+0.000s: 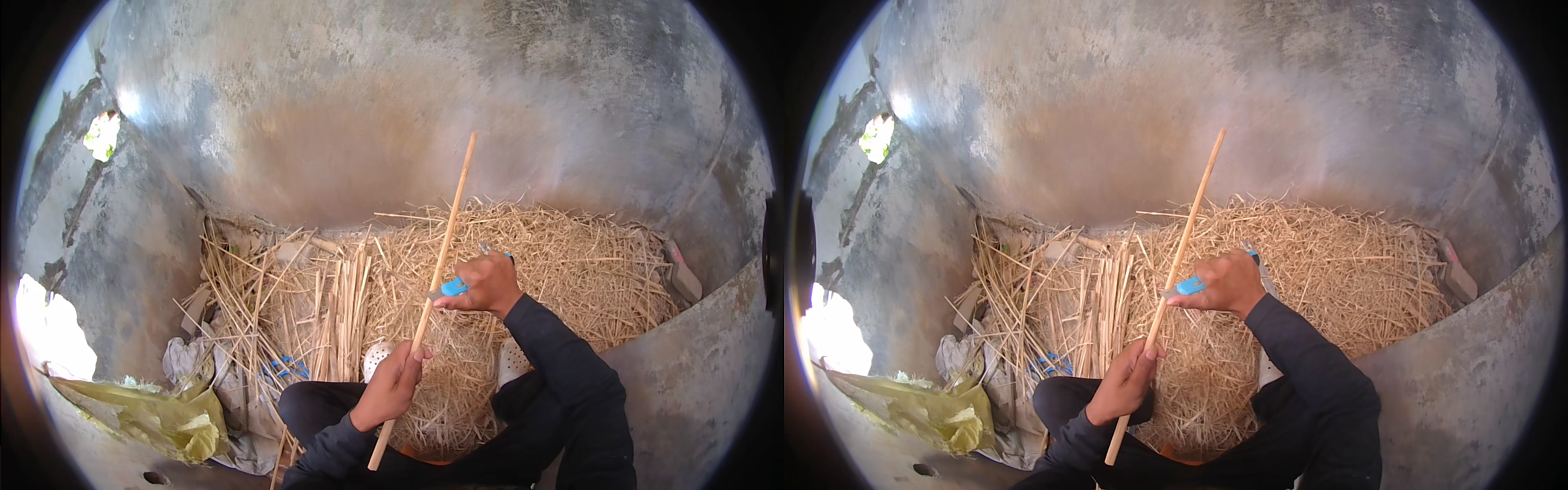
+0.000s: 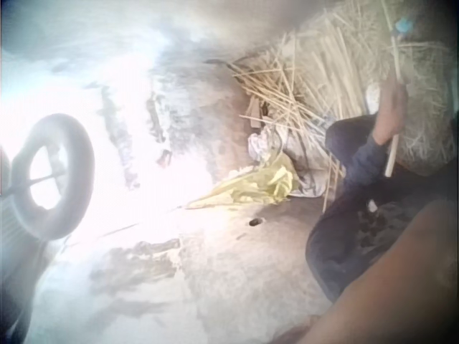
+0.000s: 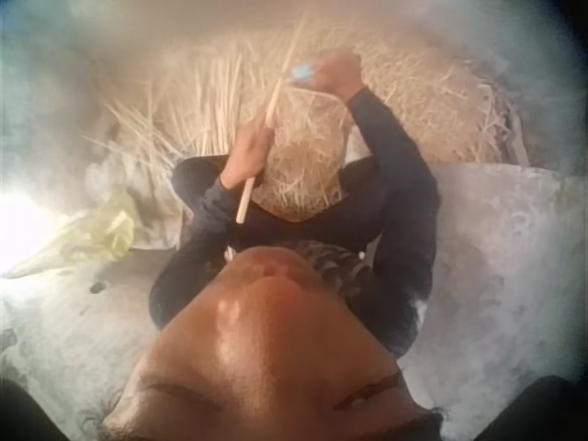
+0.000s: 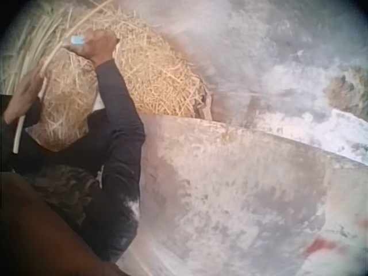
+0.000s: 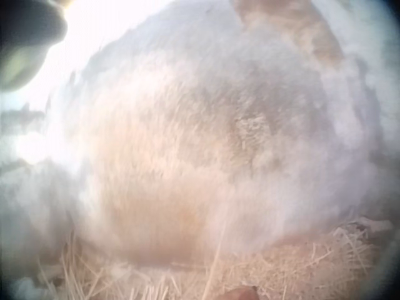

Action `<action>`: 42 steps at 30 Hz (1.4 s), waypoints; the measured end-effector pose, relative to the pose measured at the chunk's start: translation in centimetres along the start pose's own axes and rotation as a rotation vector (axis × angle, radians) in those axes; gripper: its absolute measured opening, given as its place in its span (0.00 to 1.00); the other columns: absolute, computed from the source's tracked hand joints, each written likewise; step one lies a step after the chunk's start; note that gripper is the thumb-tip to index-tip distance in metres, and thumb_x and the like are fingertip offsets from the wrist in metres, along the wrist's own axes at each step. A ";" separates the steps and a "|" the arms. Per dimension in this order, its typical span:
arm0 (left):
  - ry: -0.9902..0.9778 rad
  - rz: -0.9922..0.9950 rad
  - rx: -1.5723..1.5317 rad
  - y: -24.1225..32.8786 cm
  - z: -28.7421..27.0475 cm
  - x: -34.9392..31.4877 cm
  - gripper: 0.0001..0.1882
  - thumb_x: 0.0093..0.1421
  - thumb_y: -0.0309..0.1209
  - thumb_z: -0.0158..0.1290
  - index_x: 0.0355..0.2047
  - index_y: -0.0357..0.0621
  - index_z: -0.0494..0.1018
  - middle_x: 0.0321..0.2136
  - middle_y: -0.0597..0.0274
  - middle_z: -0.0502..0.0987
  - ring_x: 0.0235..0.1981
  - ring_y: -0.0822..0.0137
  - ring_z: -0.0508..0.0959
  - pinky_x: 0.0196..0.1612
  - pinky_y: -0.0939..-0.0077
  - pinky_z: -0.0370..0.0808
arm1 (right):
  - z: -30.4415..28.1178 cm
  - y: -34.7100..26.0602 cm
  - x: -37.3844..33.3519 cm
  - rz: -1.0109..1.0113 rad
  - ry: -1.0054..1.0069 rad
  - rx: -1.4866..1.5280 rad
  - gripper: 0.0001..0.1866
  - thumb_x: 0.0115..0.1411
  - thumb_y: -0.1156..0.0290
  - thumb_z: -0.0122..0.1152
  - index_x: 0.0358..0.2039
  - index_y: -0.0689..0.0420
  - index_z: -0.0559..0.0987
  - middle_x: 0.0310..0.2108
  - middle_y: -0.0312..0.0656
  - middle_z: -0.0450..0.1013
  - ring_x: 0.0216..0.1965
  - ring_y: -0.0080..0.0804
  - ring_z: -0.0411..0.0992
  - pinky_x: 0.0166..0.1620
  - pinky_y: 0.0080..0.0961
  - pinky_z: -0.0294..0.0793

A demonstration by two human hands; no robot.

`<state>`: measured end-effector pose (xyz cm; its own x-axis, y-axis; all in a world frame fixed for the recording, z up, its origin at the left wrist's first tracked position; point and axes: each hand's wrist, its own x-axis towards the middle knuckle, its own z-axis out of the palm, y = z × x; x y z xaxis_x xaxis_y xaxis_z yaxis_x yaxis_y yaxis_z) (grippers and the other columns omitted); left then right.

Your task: The person sits on a straw-covered floor and uses a blue utility knife to shave the outer layer off a long bamboo stick. They hold the stick with their left hand and scrape along its length with the knife in their right hand, creating thin shavings that fall onto the straw.

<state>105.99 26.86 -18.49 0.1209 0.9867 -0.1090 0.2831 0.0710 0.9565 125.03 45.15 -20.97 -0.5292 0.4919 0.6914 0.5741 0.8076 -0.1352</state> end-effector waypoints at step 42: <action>0.107 -0.130 -0.328 3.3 2.3 -6.4 0.22 0.72 0.34 0.40 0.62 0.36 0.61 0.21 0.74 0.59 0.22 0.82 0.61 0.23 0.86 0.58 | -1.0 -1.6 -1.6 0.114 -0.139 0.052 0.39 0.50 0.23 0.51 0.08 0.49 0.73 0.06 0.34 0.64 0.08 0.31 0.64 0.14 0.32 0.62</action>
<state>108.35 20.47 -15.29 -0.0011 0.9748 -0.2233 -0.0327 0.2231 0.9742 125.56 42.73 -21.14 -0.5458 0.6185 0.5654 0.6038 0.7581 -0.2464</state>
